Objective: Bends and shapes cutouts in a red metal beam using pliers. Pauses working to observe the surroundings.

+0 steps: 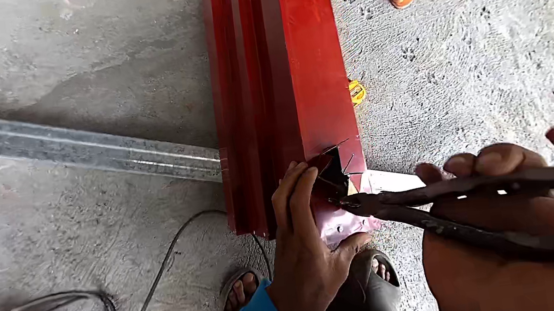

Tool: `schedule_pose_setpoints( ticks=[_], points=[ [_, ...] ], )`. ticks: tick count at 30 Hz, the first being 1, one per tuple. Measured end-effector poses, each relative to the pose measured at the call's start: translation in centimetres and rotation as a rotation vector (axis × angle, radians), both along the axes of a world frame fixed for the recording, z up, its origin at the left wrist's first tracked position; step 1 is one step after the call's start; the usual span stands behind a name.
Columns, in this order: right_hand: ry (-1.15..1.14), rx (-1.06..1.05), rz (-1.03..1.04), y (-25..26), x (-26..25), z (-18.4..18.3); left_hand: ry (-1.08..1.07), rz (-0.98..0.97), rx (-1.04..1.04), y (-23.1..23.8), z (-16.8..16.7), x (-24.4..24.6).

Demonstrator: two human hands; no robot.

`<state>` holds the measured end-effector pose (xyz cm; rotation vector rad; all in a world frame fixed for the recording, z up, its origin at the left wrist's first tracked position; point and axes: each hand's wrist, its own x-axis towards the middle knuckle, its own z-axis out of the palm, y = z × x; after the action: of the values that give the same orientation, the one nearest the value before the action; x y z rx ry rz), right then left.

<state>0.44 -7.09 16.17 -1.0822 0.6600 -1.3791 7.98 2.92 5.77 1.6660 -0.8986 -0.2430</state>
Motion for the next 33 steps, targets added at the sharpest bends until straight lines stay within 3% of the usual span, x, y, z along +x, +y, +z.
schedule_pose_setpoints(
  ticks=[4,9,18,23,28,33],
  points=[
    [-0.062,0.135,0.069,-2.4,-1.9,2.3,-0.025,0.053,0.021,0.5,-0.4,0.3],
    [-0.142,0.142,0.080,-3.4,-3.2,3.9,-0.040,0.016,0.015,1.2,-0.7,1.9],
    [-0.241,0.118,0.004,0.4,-1.5,0.4,-0.002,-0.056,0.076,0.5,-0.1,1.8],
    [-0.153,0.009,-0.047,-0.3,-0.1,-0.5,0.010,-0.068,0.081,0.5,0.0,1.4],
    [-0.002,0.233,0.043,-2.8,0.6,0.7,0.075,-0.057,0.036,0.7,-0.4,0.8],
    [-0.162,0.197,0.050,-2.9,-2.3,1.0,0.028,0.011,-0.068,0.7,-1.4,0.3]
  ],
)
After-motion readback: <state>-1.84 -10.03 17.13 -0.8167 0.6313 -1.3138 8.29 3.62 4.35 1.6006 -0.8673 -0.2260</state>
